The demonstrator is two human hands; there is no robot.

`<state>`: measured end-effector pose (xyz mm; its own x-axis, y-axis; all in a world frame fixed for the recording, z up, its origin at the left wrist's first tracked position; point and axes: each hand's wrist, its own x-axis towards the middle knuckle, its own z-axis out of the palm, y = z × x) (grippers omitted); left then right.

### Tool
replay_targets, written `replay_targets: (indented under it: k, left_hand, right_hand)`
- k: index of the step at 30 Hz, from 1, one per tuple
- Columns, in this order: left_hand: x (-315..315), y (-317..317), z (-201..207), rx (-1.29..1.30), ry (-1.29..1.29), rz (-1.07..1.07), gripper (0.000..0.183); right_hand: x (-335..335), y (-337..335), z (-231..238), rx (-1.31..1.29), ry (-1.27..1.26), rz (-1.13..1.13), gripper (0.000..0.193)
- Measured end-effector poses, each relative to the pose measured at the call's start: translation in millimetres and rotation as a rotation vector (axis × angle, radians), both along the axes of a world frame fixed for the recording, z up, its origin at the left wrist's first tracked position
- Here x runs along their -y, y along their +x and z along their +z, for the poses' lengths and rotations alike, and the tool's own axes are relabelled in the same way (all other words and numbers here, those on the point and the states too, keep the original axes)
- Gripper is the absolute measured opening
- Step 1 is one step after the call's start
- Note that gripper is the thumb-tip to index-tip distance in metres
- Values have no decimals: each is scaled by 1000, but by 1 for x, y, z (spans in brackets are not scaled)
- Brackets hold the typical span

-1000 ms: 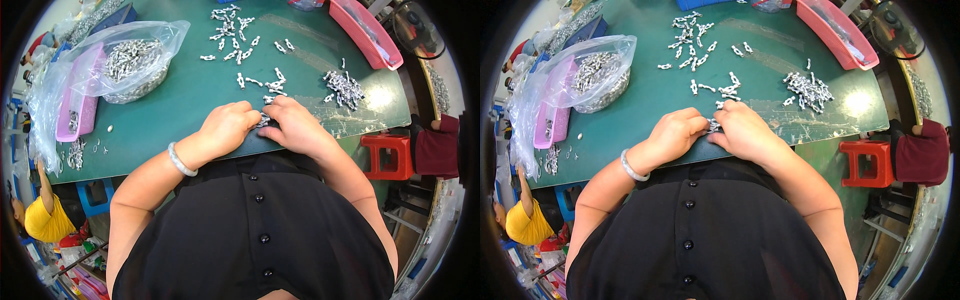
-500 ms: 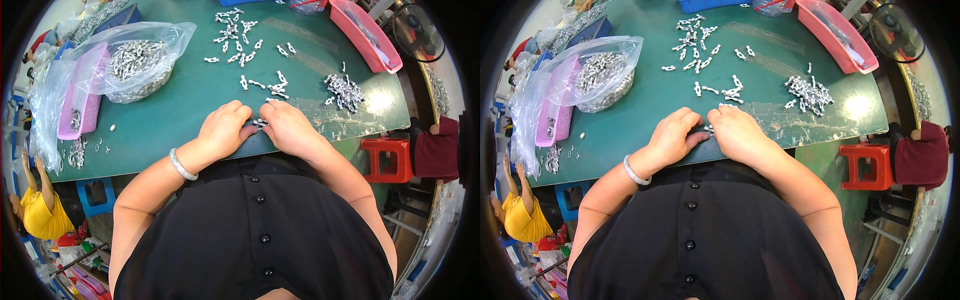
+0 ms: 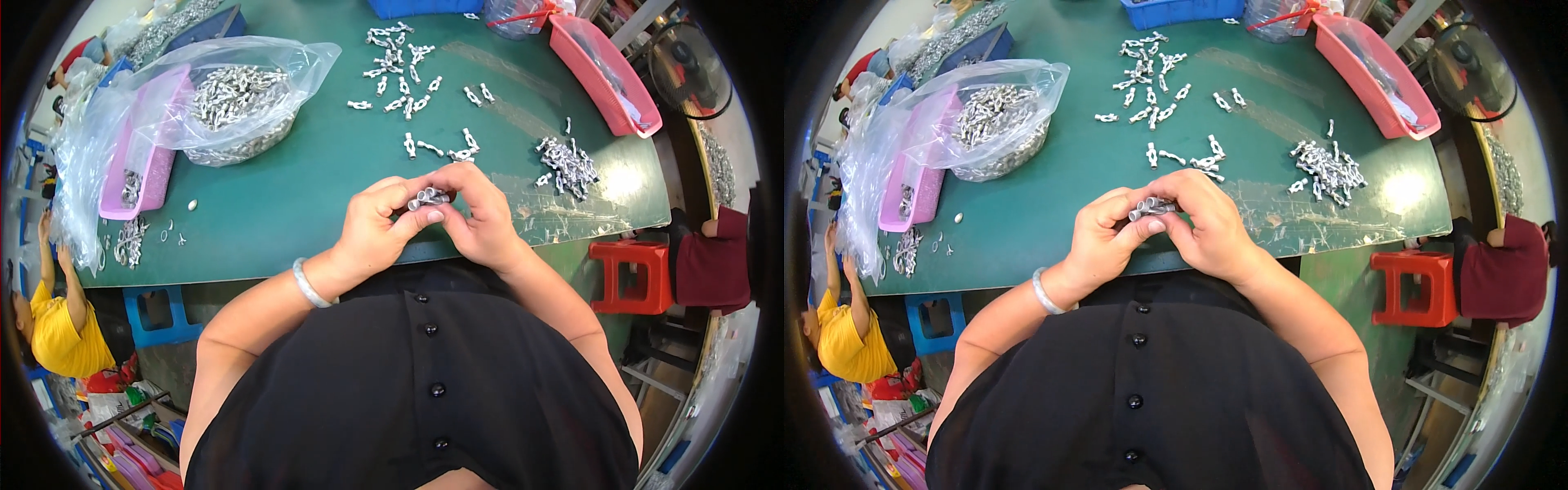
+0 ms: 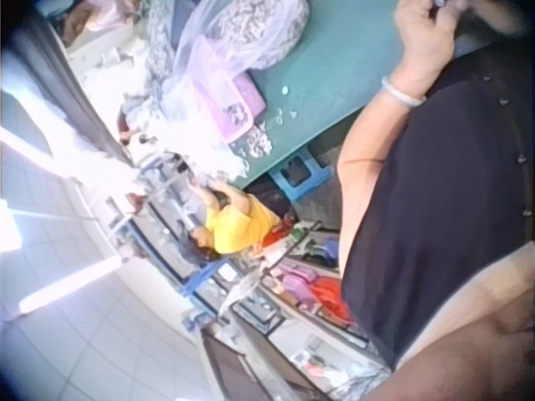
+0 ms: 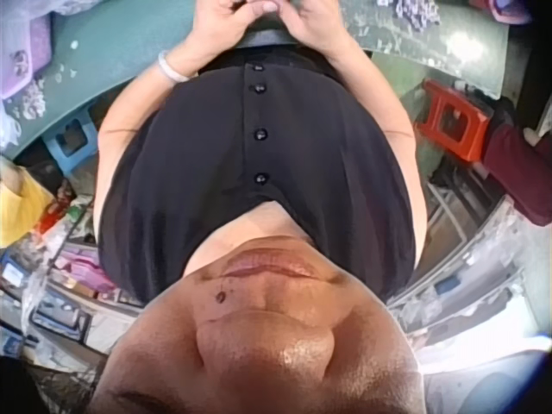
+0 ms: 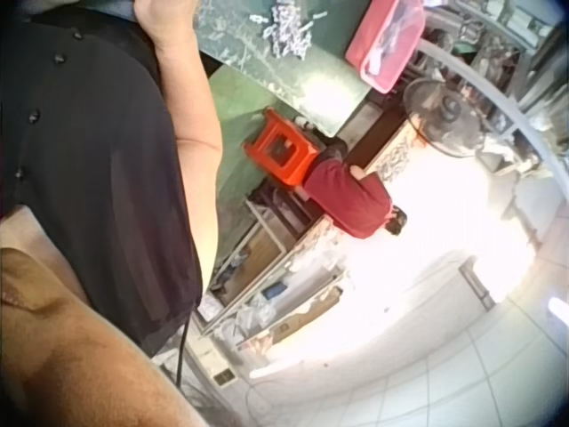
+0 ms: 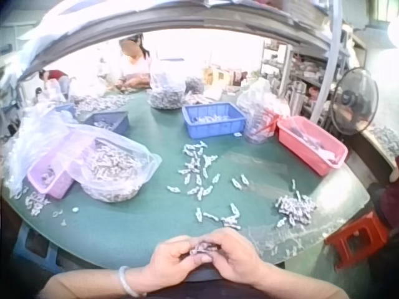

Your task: The person picks up small metal connectors from the table and assembles them together by hand.

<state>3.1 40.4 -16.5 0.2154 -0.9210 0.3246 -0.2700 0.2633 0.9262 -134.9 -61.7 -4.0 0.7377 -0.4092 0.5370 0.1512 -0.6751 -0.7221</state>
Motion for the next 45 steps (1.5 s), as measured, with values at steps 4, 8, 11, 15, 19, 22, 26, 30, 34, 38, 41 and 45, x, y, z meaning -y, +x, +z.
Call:
replay_targets:
  k: [4,8,11,15,19,22,26,30,34,38,41,45]
  left_hand:
    - [9,-7,1,218,-259,119,43]
    - [10,-5,5,396,-258,152,44]
    - [12,-4,6,462,-288,176,43]
    - [13,-4,10,472,-284,174,41]
    - [13,-5,10,472,-285,186,40]
    - [13,-8,8,367,-253,197,37]
    - [14,-7,3,199,-146,161,34]
    - [15,-5,3,148,-136,136,33]
    - [14,-5,8,194,-218,141,35]
    - [14,-4,6,275,-320,177,34]
    - [14,-4,7,310,-352,185,34]
    - [13,-3,10,273,-300,201,27]
  right_hand:
    - [3,3,-17,219,188,5,46]
    - [6,2,-21,258,259,49,58]
    - [5,1,-23,263,306,55,62]
    - [6,0,-23,252,299,35,64]
    - [6,1,-24,260,262,34,65]
    - [5,2,-23,273,214,9,66]
    - [5,3,-25,247,220,-1,64]
    - [5,3,-22,251,243,24,63]
    - [6,2,-21,274,283,70,63]
    - [5,0,-16,266,275,97,63]
    - [5,0,-14,259,266,87,63]
    - [4,1,-14,255,284,108,62]
